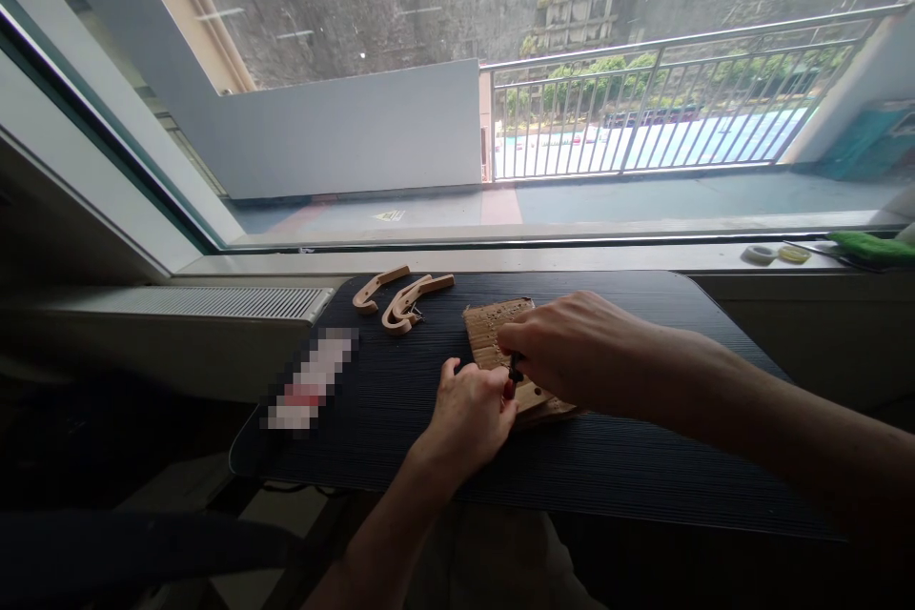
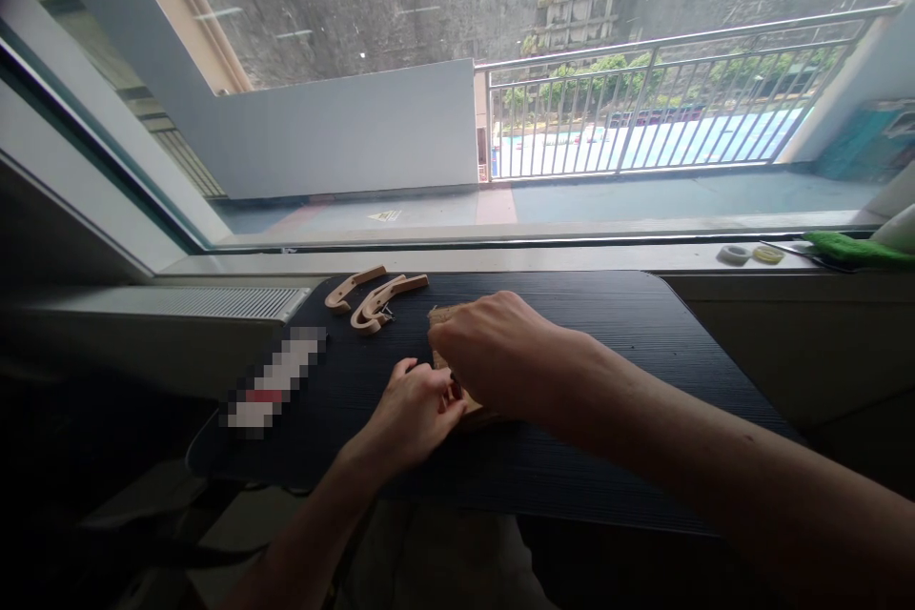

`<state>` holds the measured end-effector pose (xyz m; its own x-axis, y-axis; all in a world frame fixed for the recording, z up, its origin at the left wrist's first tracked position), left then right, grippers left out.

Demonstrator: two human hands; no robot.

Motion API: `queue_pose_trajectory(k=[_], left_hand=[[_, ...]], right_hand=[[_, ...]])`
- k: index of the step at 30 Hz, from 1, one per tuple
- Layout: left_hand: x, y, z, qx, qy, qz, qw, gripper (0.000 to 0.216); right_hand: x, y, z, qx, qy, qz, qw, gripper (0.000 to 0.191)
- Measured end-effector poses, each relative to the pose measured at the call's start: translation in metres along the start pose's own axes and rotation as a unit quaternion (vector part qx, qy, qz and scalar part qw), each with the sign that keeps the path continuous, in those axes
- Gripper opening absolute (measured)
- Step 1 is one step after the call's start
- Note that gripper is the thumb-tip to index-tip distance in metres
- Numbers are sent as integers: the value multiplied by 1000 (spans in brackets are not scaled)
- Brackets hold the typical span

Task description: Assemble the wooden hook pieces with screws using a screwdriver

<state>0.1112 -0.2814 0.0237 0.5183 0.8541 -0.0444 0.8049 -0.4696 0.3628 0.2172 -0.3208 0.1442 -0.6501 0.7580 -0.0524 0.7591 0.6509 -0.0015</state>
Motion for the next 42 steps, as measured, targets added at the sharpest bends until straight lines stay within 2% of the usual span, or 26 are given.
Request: queue_pose_trajectory(k=[6,9,11,14,20,26,30,33,42], left_hand=[[0,1,-1,-7,4,0,1000,13],[-1,1,-2,-11,0,-3,1000,13],[-1,1,-3,-10,-3,-2,1000,13],[-2,2,-3,-9,-1,3,1000,15],[0,1,-2,-9,3,1,1000,13],[-1,0,-1,-5,10,2,1000,12],[0,0,-1,-10,4,4,1000,13],[0,0,0,-12,5,3,1000,14],[1,-2,2,-12,12,9,1000,13]], right_hand=[[0,4,5,-34,-37,65,997,11],[-1,4,5,-29,-13,54,998,7],[0,3,4,-28,3,33,999,15],[1,2,1,-27,-11,16,999,19],[-1,3,0,-1,-19,33,999,13],[-3,5,5,-21,-36,62,997,8],[-2,3,2,0,-5,34,999,12],[-2,2,-1,9,-10,16,1000,15],[-2,3,0,11,-17,45,999,8]])
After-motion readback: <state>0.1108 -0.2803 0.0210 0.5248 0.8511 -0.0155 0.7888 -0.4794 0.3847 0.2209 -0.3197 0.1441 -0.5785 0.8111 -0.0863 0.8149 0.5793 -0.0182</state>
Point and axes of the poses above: each hand's wrist, its own x-axis towards the middle knuckle, its own z-axis out of the palm, y = z × x, the point moved 3 cm from there along x, towards the middle knuckle, and after that the axes turned 14 degrees about -z, right-handed, at the moved point
